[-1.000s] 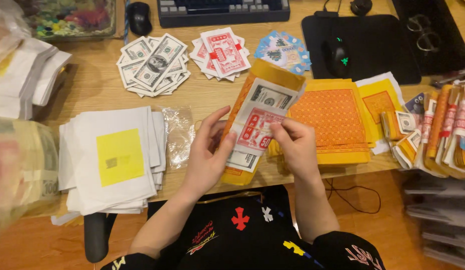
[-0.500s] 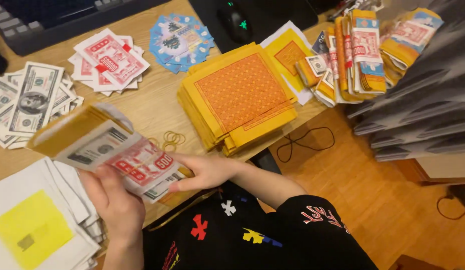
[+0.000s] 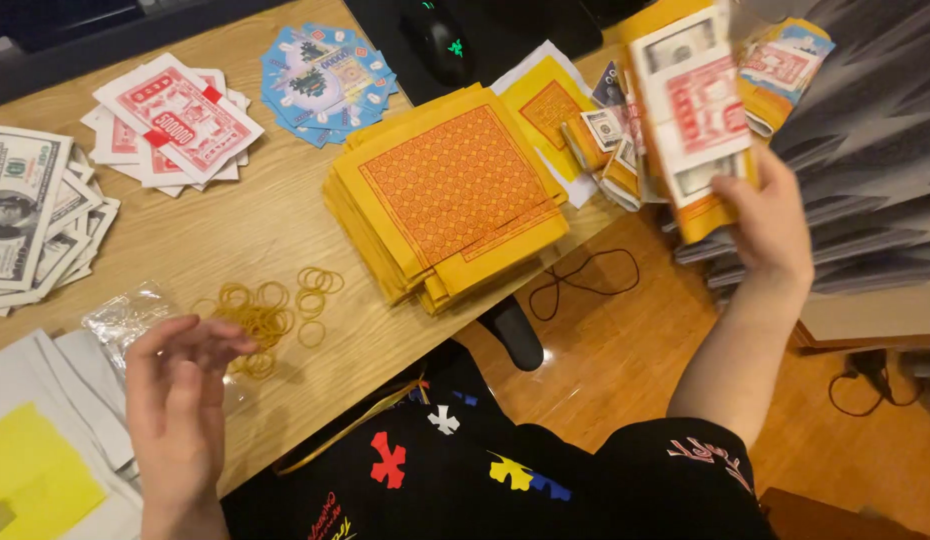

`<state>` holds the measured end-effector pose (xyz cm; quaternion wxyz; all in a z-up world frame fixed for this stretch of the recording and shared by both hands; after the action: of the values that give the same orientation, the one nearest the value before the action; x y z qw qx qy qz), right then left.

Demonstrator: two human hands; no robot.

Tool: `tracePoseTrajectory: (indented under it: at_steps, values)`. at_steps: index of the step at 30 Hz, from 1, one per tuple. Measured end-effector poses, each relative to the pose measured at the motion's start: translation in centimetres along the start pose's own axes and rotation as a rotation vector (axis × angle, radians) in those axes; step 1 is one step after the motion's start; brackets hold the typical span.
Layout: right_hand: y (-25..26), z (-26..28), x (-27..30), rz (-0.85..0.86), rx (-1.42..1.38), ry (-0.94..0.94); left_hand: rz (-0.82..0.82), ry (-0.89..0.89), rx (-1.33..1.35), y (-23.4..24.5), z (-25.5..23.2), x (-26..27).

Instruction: Sorting, folding, and bundling various types of ritual paper and printed notes using rubber bands.

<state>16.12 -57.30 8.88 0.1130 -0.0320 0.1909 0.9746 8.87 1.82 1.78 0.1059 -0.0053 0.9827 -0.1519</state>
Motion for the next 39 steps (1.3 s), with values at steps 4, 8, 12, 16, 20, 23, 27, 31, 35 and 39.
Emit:
tracePoseTrajectory:
  at_steps: [4, 8, 12, 16, 20, 23, 27, 31, 35, 39]
  values:
    - [6.1, -2.4, -2.8, -0.246, -0.048, -0.145, -0.006, 0.029, -0.036, 0.5, -0.8, 0.2]
    - [9.0, -4.2, -5.2, -0.395, -0.060, -0.268, -0.027, 0.038, -0.045, 0.7, -1.0, 0.3]
    - [8.5, -4.9, -6.7, -0.457, 0.120, -0.302, -0.038, 0.071, -0.082, 0.7, -0.6, 0.4]
    - [7.9, -2.9, -6.0, -0.482, 0.629, 0.025, -0.011, 0.055, -0.153, 0.5, -1.8, 0.3]
    - [2.1, 3.6, -2.4, -0.546, 1.036, 0.306, 0.031, 0.093, -0.379, 0.5, -4.3, 0.5]
    - [-6.9, 8.7, 0.0, -0.202, 0.788, 0.418, 0.047, 0.117, -0.488, 1.7, -6.1, 0.9]
    - [-19.8, 10.1, 3.6, 0.544, 0.623, 0.395, -0.039, 0.202, -0.757, 4.2, -9.0, 1.8]
    - [-24.1, 9.0, 5.1, 0.762, 0.738, 0.709, -0.113, 0.290, -1.033, 8.7, -11.4, 3.0]
    - [-26.2, 6.0, 3.8, 0.706, 1.125, 0.726, -0.396, 0.192, -1.062, 15.2, -14.6, 5.6]
    - [-25.6, 2.5, 1.9, 0.556, 1.429, 0.796, -0.510, 0.140, -1.363, 20.0, -14.0, 7.9]
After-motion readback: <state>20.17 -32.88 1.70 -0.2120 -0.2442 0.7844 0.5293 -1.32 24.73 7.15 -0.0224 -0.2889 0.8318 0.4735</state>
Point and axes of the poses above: each hand's wrist, its own x-axis away from the middle knuckle, its own y-axis out of the back of the hand, z = x × y, the point moved 9 cm from there along -x, towards the middle knuckle, and after that the axes turned 3 degrees about z, right-handed, at the moved point
